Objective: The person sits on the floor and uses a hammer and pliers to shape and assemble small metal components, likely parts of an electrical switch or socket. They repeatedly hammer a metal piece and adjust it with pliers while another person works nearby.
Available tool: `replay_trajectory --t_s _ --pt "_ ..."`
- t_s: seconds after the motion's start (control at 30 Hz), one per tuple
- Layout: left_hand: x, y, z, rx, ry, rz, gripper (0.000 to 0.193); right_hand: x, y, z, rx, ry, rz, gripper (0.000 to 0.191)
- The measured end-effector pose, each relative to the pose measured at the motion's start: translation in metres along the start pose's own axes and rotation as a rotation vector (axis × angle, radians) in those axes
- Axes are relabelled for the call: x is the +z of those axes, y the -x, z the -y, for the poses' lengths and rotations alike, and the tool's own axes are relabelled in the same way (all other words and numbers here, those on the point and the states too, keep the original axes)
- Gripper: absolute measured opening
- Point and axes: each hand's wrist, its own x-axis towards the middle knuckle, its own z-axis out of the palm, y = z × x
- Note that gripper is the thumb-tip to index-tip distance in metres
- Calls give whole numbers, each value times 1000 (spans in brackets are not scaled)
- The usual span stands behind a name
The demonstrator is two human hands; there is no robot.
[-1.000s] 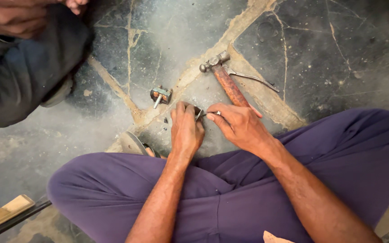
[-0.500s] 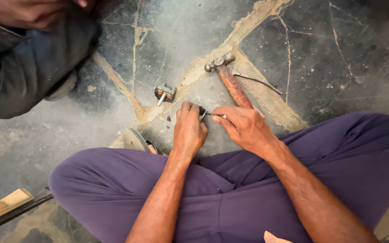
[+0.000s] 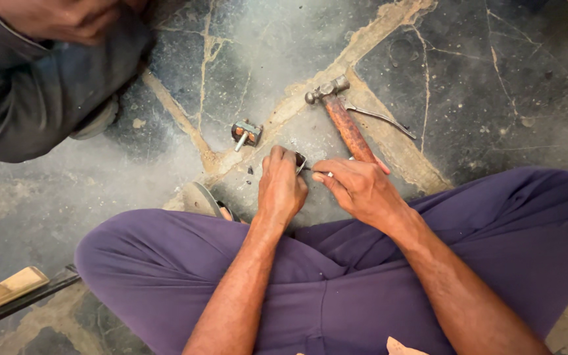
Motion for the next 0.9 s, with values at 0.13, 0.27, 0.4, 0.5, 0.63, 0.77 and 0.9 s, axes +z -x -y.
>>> replay_trajectory --t_s 0.13,0.27,0.4,0.5,0.63,0.77,0.9 --pt "-1 0 -1 -21 -8 18 29 0 0 0 12 -13 7 14" --pt "-1 0 -1 -11 -5 15 30 -1 -2 2 16 -7 26 14" --pt "-4 2 -2 -16 -28 23 33 -3 -8 8 -32 4 -10 13" --pt "-15 9 -10 54 38 -21 39 -9 -12 13 -20 4 -7 12" --pt "-36 17 -24 158 46 -72 42 -18 -14 17 -22 35 -16 12" --pt "-44 19 -37 269 107 -44 32 -21 -13 19 -36 0 -4 14" --pt "-41 16 -39 289 117 -35 21 -23 -9 17 -116 39 8 21"
